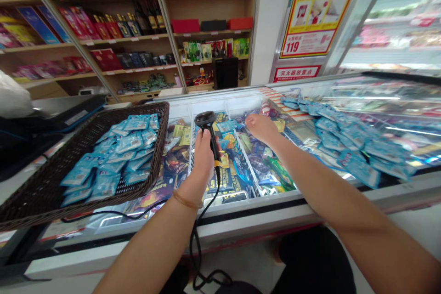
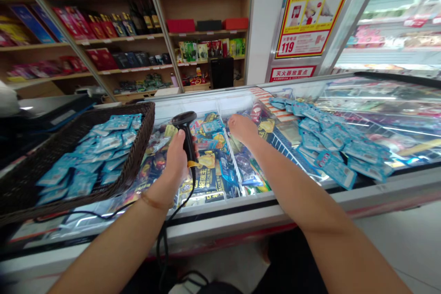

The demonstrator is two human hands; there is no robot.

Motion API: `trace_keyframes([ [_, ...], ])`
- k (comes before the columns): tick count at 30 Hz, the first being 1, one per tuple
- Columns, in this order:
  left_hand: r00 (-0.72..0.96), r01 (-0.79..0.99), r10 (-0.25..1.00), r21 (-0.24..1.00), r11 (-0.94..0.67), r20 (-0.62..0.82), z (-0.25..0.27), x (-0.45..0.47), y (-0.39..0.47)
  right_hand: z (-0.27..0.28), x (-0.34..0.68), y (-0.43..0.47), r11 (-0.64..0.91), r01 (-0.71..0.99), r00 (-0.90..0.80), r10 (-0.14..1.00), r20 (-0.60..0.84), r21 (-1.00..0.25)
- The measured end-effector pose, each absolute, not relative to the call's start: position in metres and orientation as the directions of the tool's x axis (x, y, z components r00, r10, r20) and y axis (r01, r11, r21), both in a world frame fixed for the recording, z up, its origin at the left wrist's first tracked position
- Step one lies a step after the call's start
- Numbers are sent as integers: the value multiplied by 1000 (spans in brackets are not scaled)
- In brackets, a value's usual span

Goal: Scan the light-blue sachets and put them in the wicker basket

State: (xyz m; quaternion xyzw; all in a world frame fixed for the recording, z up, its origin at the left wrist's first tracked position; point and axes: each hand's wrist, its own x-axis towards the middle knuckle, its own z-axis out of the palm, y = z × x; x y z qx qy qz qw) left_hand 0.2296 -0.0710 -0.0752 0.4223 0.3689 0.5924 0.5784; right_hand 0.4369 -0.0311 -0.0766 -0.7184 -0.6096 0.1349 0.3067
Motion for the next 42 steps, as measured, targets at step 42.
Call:
trace_keyframes([
  [42,364,-337,902,936,-105,232,-75,234,-85,-61,452,29,175,-123,118,980,160,-977],
])
